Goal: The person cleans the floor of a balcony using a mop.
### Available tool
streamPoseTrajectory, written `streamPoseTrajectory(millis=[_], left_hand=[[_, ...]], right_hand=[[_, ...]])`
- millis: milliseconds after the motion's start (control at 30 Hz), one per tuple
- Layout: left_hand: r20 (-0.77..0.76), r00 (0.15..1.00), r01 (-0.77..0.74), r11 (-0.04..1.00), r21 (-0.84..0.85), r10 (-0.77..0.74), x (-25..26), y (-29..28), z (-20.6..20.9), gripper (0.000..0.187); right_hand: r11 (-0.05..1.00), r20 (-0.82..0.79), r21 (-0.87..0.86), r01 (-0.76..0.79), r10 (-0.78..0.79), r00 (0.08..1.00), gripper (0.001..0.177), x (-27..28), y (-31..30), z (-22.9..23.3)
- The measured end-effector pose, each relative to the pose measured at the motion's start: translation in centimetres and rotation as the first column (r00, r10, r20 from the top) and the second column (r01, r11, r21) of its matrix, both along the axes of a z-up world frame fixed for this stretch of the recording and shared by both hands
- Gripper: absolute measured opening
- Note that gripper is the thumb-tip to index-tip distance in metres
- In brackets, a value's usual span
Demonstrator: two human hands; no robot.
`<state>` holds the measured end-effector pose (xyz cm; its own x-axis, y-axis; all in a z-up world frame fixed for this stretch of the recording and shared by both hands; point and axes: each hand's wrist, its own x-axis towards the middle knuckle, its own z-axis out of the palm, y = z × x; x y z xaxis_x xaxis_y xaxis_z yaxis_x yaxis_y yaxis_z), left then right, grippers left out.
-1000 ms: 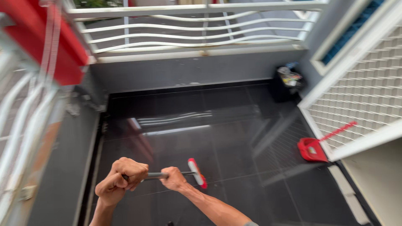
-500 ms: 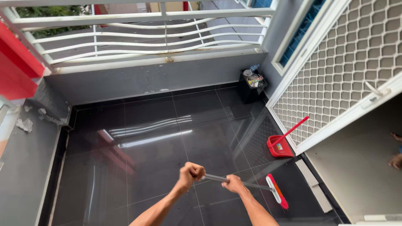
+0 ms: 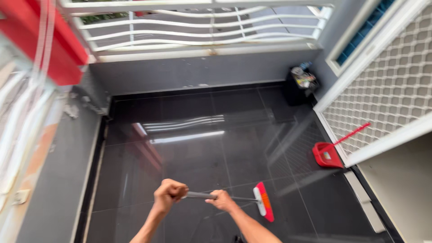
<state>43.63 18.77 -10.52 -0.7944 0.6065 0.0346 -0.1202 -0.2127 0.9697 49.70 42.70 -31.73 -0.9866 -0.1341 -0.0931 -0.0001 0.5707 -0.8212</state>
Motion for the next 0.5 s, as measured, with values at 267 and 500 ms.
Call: streamPoseTrajectory(millis=[267, 500], left_hand=[[-0.175, 0.975, -0.123, 0.988, 0.095, 0.138, 1.2, -19.2, 7.5, 0.029], [-0.362, 0.904, -0.247, 0.969, -0.011, 0.227, 4.9, -28.0, 10.4, 0.027]], right_hand=[[0.902, 0.083, -0.41, -0.133, 0.182, 0.98, 0.031, -4.3, -23.1, 1.4], [0.841, -0.095, -0.347, -0.414, 0.408, 0.908, 0.039, -5.9, -38.6, 3.2]])
